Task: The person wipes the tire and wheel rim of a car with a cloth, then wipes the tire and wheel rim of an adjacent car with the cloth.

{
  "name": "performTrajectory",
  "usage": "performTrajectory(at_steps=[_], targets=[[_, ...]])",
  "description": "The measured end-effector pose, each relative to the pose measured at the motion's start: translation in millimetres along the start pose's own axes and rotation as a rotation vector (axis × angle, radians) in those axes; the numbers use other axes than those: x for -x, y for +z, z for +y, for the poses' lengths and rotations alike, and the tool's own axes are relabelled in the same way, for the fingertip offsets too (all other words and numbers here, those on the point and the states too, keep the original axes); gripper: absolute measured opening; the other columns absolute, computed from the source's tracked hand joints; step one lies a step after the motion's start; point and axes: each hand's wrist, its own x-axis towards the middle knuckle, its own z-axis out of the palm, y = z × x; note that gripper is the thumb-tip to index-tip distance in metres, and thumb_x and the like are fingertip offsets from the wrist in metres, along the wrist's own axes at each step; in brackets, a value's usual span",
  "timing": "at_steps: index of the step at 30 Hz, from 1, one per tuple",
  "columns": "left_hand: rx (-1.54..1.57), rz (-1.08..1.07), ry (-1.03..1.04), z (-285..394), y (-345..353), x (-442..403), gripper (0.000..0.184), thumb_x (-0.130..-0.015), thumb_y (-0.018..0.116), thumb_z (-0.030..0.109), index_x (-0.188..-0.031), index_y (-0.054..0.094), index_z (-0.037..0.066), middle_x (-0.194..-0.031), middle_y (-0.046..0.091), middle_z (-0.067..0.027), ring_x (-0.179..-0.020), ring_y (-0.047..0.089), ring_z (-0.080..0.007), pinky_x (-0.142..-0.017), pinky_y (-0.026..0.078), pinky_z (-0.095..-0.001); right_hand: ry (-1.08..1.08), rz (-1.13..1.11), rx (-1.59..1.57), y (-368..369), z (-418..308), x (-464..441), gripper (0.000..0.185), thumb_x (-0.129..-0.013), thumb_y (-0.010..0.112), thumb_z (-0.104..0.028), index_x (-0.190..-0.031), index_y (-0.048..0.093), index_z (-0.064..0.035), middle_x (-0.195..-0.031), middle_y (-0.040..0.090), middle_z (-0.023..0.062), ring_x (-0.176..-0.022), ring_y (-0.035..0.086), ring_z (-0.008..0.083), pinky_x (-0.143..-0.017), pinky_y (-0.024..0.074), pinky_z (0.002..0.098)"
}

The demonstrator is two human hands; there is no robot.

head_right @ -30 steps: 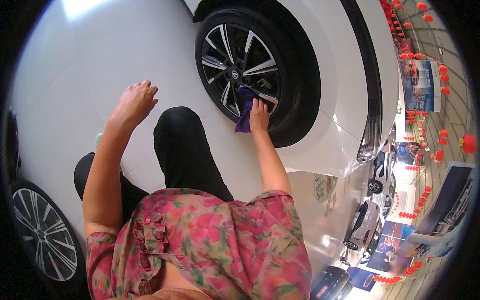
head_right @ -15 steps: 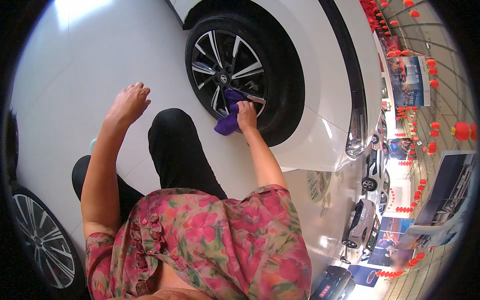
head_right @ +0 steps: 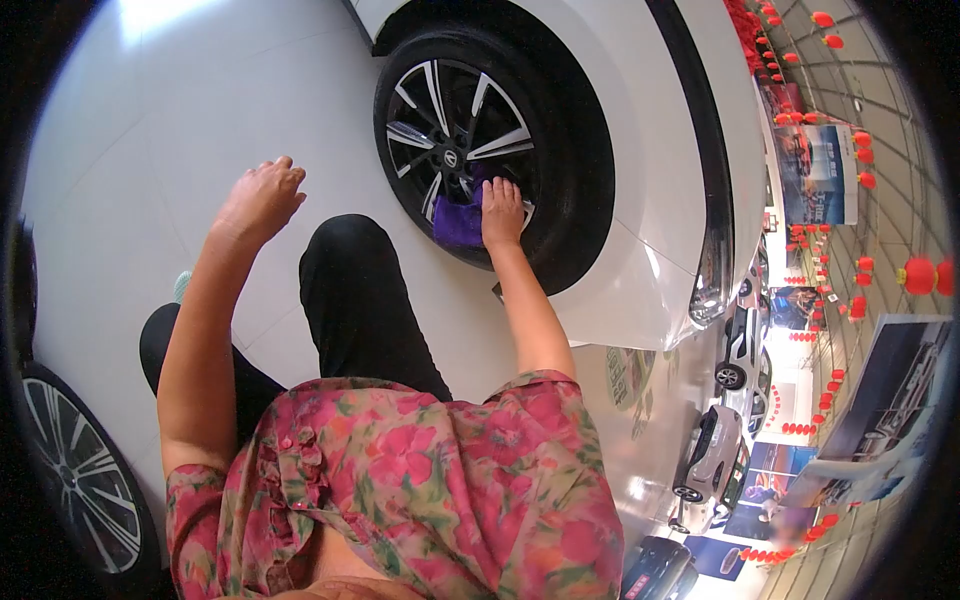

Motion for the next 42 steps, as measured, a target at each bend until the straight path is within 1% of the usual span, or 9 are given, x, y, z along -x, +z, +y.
performTrajectory(at_steps=[9,13,22,25,32,36,40,41,42], targets=[[-0.017,0.006,0.009,-1.6,2.0,-0.8,0.022,-0.091,0.063,0.020,-0.105,0.064,0.003,-0.105,0.061,-0.0116,-0.103,0.060,-0.0298,-0.088,0.052,-0.0418,0.168,-0.149,-0.072,19.8,-18.8,-17.5,0.014,-0.083,0.053,-0.010,-0.094,0.061,-0.0053,-0.106,0.060,0.0127,-0.102,0.055,0.0295,-0.092,0.0448,0.0413],[0.009,-0.013,0.011,5.4,-2.6,2.0,0.021,-0.091,0.062,0.020,-0.104,0.065,0.003,-0.105,0.061,-0.0117,-0.103,0.060,-0.0301,-0.088,0.051,-0.0416,-0.037,-0.189,-0.409,-0.2,-25.8,-5.5,0.017,-0.078,0.057,-0.007,-0.095,0.063,-0.0083,-0.099,0.061,0.0095,-0.098,0.058,0.0299,-0.086,0.0475,0.0414],[0.177,-0.076,0.153,25.9,-12.5,7.8,0.027,-0.092,0.062,0.024,-0.113,0.064,0.006,-0.109,0.061,-0.0121,-0.104,0.061,-0.0308,-0.089,0.051,-0.0406,0.469,-0.275,-1.000,-59.1,-94.2,18.5,0.037,-0.080,0.070,-0.014,-0.115,0.056,-0.0128,-0.103,0.065,0.0120,-0.096,0.063,0.0341,-0.084,0.0498,0.0396],[0.461,-0.107,0.324,44.4,-23.5,5.8,0.049,-0.089,0.068,0.032,-0.130,0.056,0.010,-0.111,0.059,-0.0147,-0.104,0.060,-0.0313,-0.091,0.050,-0.0404,0.461,-0.085,-1.189,-107.2,-107.4,-15.7,0.046,-0.081,0.072,-0.012,-0.121,0.050,-0.0096,-0.096,0.063,0.0105,-0.092,0.064,0.0290,-0.083,0.0493,0.0369],[0.589,0.032,0.128,54.2,-24.9,-0.4,0.109,-0.063,0.088,0.026,-0.150,0.025,0.013,-0.134,0.050,-0.0203,-0.126,0.048,-0.0368,-0.106,0.041,-0.0418,0.251,0.316,-1.424,-184.8,-141.2,-106.0,0.056,-0.075,0.071,0.002,-0.124,0.047,-0.0049,-0.115,0.056,0.0117,-0.105,0.059,0.0225,-0.093,0.0465,0.0332],[0.693,0.296,0.106,50.2,-21.3,-8.9,0.103,-0.065,0.087,0.017,-0.148,0.026,0.010,-0.135,0.047,-0.0203,-0.126,0.045,-0.0382,-0.104,0.041,-0.0435,0.356,0.395,-1.529,-222.3,-160.7,-140.3,0.060,-0.073,0.070,0.002,-0.127,0.045,-0.0038,-0.120,0.053,0.0133,-0.108,0.055,0.0254,-0.096,0.0439,0.0351],[0.452,0.469,-0.058,47.2,-36.0,-9.8,0.034,-0.083,0.069,0.015,-0.108,0.056,-0.004,-0.114,0.052,-0.0230,-0.111,0.054,-0.0399,-0.095,0.046,-0.0449,0.257,0.332,-1.618,-240.1,-162.2,-154.5,0.070,-0.077,0.077,-0.015,-0.136,0.041,-0.0044,-0.129,0.049,0.0155,-0.119,0.050,0.0272,-0.104,0.0396,0.0362],[0.578,0.546,-0.095,40.4,-33.9,-12.9,0.049,-0.072,0.078,0.014,-0.116,0.056,0.008,-0.104,0.059,-0.0130,-0.106,0.053,-0.0332,-0.091,0.047,-0.0415,0.234,0.305,-1.672,-245.3,-159.3,-155.8,0.073,-0.078,0.078,-0.019,-0.138,0.039,-0.0046,-0.130,0.049,0.0158,-0.121,0.049,0.0275,-0.105,0.0385,0.0363],[0.649,0.578,-0.029,34.0,-34.4,-13.9,0.046,-0.076,0.076,0.016,-0.117,0.057,0.007,-0.103,0.061,-0.0118,-0.105,0.055,-0.0298,-0.091,0.047,-0.0394,0.209,0.275,-1.652,-248.4,-154.2,-154.5,0.081,-0.079,0.079,-0.029,-0.143,0.035,-0.0055,-0.136,0.046,0.0160,-0.128,0.046,0.0275,-0.108,0.0369,0.0365]])
